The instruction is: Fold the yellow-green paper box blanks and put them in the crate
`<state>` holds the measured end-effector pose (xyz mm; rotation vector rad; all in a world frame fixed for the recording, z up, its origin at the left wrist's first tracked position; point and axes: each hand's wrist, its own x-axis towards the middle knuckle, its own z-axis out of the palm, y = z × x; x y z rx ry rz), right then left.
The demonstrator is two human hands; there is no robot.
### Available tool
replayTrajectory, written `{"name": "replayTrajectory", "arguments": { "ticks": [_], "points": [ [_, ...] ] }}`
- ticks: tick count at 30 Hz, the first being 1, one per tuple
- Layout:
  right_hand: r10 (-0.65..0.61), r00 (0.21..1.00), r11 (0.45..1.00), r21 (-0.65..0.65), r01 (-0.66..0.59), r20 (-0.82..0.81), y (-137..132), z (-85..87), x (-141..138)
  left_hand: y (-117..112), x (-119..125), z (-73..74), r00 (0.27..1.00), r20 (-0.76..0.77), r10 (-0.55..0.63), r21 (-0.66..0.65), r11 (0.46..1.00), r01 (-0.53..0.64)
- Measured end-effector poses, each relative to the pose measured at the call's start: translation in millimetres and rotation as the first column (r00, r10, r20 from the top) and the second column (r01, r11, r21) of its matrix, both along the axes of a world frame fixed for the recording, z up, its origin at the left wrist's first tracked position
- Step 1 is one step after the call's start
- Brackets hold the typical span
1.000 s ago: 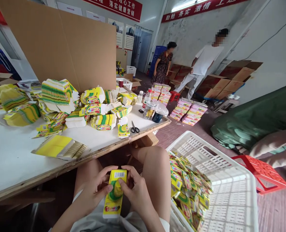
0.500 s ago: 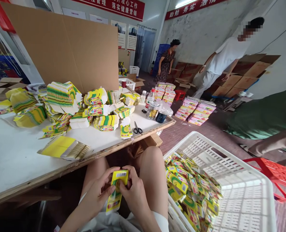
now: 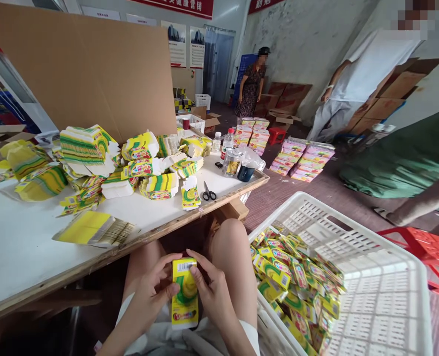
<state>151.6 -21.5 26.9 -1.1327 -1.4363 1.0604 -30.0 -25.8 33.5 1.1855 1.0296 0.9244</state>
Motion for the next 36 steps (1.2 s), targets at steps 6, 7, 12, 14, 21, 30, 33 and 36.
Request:
{"name": "replayTrajectory", "arguments": {
  "ticks": [6,7,12,14,21,30,33,36],
  "points": [
    [-0.002,0.997,1.000,0.028,0.005,-0.080,4,14.4,-4,6,10,2.0,0.996,-0.031,0.089,0.057,0.995,-0.087],
    [-0.001,0.996,1.000,0.030,0.004,-0.088,4,17.1,-3,9,13,3.7,0.994,-0.048,0.093,0.074,0.993,-0.089],
    [-0.159,0.987,0.985,0.058,0.161,-0.039,3,18.0,28,31,38,14.0,0.992,-0.118,0.035,0.152,0.988,-0.017],
    [-0.357,0.933,0.932,0.084,0.354,0.033,0,14.5,56,49,50,14.4,0.989,-0.145,0.022,0.204,0.979,0.008],
    [-0.852,0.451,0.504,0.183,0.844,0.266,-13,10.2,149,139,61,-7.2,0.886,-0.347,0.307,0.453,0.882,-0.128],
    [-0.874,0.201,0.414,0.463,0.784,0.442,-5,-19.8,185,230,49,-43.8,0.648,-0.619,0.443,0.332,0.896,-0.294],
    [-0.862,0.252,0.421,0.346,0.839,0.439,-3,-23.4,185,240,47,-48.3,0.650,-0.634,0.420,0.274,0.907,-0.318],
    [-0.859,0.288,0.414,0.243,0.878,0.423,1,-21.1,185,239,41,-45.3,0.681,-0.581,0.445,0.264,0.895,-0.360]
  ]
}}
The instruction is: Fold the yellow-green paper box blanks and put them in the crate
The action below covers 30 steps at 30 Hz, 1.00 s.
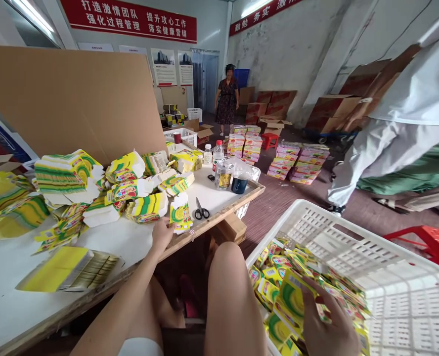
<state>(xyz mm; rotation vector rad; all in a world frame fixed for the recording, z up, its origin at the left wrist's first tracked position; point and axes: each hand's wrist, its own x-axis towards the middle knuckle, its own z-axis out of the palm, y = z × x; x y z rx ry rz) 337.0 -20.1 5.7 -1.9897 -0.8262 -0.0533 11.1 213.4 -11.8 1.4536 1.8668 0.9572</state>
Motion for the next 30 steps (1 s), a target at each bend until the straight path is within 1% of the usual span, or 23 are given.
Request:
{"name": "replayTrajectory", "arguments": {
  "ticks": [2,4,6,8,10,13,14,15,16,17,18,19,20,21,22,23,25,26,27,28,29,30],
  "points": [
    [-0.007,0.996,1.000,-0.009,0.006,-0.084,4,2.2,-1,-6,-5,5.5,0.997,0.078,0.011,0.037,0.999,-0.014],
    [-0.009,0.985,1.000,-0.004,0.008,-0.174,9,4.0,-3,-17,-11,12.9,0.985,0.174,0.009,0.089,0.996,-0.025],
    [0.013,0.971,0.999,0.037,-0.004,-0.238,15,5.5,-6,-33,-15,21.7,0.962,0.272,-0.011,0.138,0.990,-0.028],
    [0.063,0.969,0.994,0.105,-0.039,-0.237,21,7.3,-7,-54,-16,31.3,0.934,0.355,-0.050,0.161,0.987,-0.008],
    [0.090,0.976,0.989,0.136,-0.064,-0.198,27,10.2,-8,-77,-12,40.5,0.906,0.411,-0.101,0.153,0.987,0.040],
    [0.006,0.999,0.987,0.164,0.002,-0.048,33,17.4,-21,-119,3,50.4,0.863,0.470,-0.186,0.122,0.982,0.145],
    [0.013,0.998,0.984,0.177,-0.003,-0.057,34,20.2,-30,-133,10,51.9,0.840,0.494,-0.225,0.114,0.974,0.194],
    [0.065,0.992,0.981,0.187,-0.043,-0.111,34,22.8,-42,-146,17,52.5,0.821,0.503,-0.272,0.101,0.961,0.256],
    [0.182,0.954,0.968,0.214,-0.131,-0.238,34,25.2,-56,-157,24,52.4,0.808,0.494,-0.321,0.099,0.944,0.315],
    [0.357,0.855,0.927,0.253,-0.276,-0.376,34,27.0,-71,-167,30,52.0,0.801,0.477,-0.363,0.102,0.927,0.360],
    [0.520,0.704,0.854,0.299,-0.425,-0.483,33,28.2,-86,-174,34,51.6,0.797,0.452,-0.401,0.104,0.911,0.399],
    [0.615,0.549,0.783,0.358,-0.508,-0.566,32,28.8,-100,-179,36,51.5,0.791,0.435,-0.430,0.106,0.897,0.430],
    [0.644,0.445,0.752,0.407,-0.518,-0.623,31,28.9,-112,-181,36,52.0,0.776,0.437,-0.455,0.105,0.883,0.458],
    [0.654,0.374,0.738,0.447,-0.506,-0.657,30,28.6,-122,-182,34,52.9,0.747,0.468,-0.473,0.102,0.868,0.486],
    [0.654,0.317,0.733,0.473,-0.489,-0.686,29,28.1,-131,-181,31,54.2,0.697,0.529,-0.484,0.100,0.851,0.515],
    [0.650,0.271,0.731,0.488,-0.476,-0.710,29,27.4,-137,-179,27,55.5,0.623,0.613,-0.486,0.109,0.833,0.543],
    [0.650,0.172,0.711,0.513,-0.482,-0.740,27,25.6,-148,-175,20,57.3,0.422,0.785,-0.453,0.148,0.800,0.582],
    [0.652,0.123,0.697,0.526,-0.488,-0.748,27,24.4,-152,-173,18,57.4,0.320,0.848,-0.423,0.167,0.786,0.595],
    [0.654,0.085,0.685,0.540,-0.489,-0.752,26,23.0,-156,-173,16,57.0,0.235,0.891,-0.389,0.180,0.777,0.604],
    [0.657,0.062,0.679,0.554,-0.481,-0.752,25,21.4,-159,-174,16,56.1,0.177,0.917,-0.359,0.184,0.770,0.611],
    [0.659,0.059,0.681,0.562,-0.470,-0.749,25,19.8,-162,-175,16,55.0,0.146,0.932,-0.332,0.178,0.769,0.614],
    [0.660,0.073,0.685,0.558,-0.469,-0.748,24,18.3,-164,-176,16,53.6,0.140,0.942,-0.306,0.161,0.775,0.611]
  ]
}}
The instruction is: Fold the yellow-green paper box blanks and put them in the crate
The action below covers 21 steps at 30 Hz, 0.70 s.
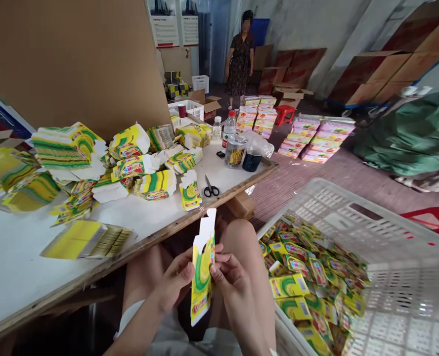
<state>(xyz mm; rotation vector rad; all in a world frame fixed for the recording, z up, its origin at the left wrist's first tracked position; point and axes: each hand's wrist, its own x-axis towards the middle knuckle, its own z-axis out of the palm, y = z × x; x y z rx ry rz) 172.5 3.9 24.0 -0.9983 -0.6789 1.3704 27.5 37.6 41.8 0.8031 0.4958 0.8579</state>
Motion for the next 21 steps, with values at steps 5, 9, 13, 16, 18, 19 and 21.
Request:
{"name": "replayTrajectory", "arguments": {
  "ticks": [5,9,13,16,18,19,21],
  "points": [
    [0.018,0.981,1.000,-0.024,-0.014,0.194,-3,-1.7,-1,-2,4,-6.8,0.990,-0.086,0.115,-0.074,0.990,-0.122],
    [0.007,0.963,0.999,-0.048,0.006,0.268,-5,0.5,-1,-2,8,-13.4,0.969,-0.148,0.197,-0.032,0.979,-0.204],
    [0.010,0.944,0.997,-0.072,0.014,0.329,-6,-3.1,-2,-6,12,-18.4,0.896,-0.332,0.295,0.103,0.955,-0.277],
    [-0.041,0.916,0.999,-0.001,0.045,0.398,-5,-8.4,0,-10,10,-17.8,0.820,-0.449,0.354,0.205,0.935,-0.291],
    [-0.086,0.892,0.995,0.091,0.051,0.443,-5,-10.2,4,-14,5,-15.0,0.806,-0.462,0.370,0.245,0.927,-0.285],
    [-0.089,0.884,0.990,0.135,0.029,0.460,-4,-10.1,7,-15,0,-13.1,0.814,-0.461,0.354,0.252,0.931,-0.263],
    [-0.036,0.867,0.979,0.191,-0.069,0.498,-4,-7.8,13,-17,-10,-8.8,0.842,-0.463,0.276,0.236,0.954,-0.184]
  ]
}}
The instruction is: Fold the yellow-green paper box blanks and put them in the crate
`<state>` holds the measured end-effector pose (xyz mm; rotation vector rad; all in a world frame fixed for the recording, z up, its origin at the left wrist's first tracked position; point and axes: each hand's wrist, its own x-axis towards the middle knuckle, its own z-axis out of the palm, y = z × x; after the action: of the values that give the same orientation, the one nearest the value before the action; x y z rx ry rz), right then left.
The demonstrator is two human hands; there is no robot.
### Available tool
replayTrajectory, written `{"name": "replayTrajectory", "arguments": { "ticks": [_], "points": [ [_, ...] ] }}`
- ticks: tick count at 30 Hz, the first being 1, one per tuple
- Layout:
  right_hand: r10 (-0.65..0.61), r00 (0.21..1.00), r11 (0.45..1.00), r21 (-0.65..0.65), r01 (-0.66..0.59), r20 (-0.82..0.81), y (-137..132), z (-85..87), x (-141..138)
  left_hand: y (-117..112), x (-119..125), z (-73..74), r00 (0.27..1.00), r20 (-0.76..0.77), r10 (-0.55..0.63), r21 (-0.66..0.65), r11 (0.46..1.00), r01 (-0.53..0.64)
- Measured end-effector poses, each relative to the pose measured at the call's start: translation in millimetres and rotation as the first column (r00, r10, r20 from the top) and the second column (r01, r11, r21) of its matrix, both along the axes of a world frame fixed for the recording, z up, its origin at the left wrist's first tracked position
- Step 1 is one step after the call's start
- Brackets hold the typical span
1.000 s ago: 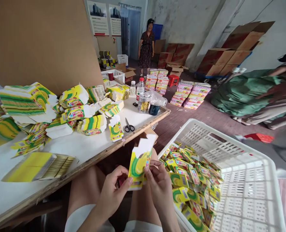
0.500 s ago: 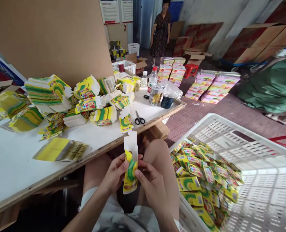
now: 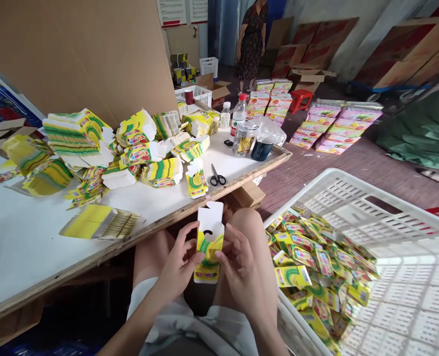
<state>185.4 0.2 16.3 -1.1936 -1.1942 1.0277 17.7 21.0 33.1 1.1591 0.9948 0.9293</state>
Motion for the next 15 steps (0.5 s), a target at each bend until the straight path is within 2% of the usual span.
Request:
{"name": "replayTrajectory", "arguments": {
  "ticks": [3,7,11,13,15],
  "points": [
    [0.161,0.985,0.987,0.004,-0.162,0.055,0,6.0,10,-1,-13,4.6,0.990,0.027,-0.141,-0.064,0.988,0.142],
    [0.241,0.969,0.970,0.004,-0.241,0.059,3,10.7,17,-4,-15,3.2,0.971,0.091,-0.221,-0.129,0.964,0.231],
    [0.167,0.985,0.985,0.036,-0.169,0.039,7,9.2,15,-7,-8,0.4,0.970,0.161,-0.182,-0.128,0.971,0.203],
    [0.110,0.994,0.993,0.035,-0.109,-0.027,8,7.4,14,-7,-7,0.3,0.963,0.192,-0.190,-0.132,0.967,0.217],
    [0.087,0.996,0.995,0.055,-0.086,-0.017,8,6.6,14,-5,-7,0.1,0.962,0.165,-0.219,-0.116,0.964,0.239]
  ]
}}
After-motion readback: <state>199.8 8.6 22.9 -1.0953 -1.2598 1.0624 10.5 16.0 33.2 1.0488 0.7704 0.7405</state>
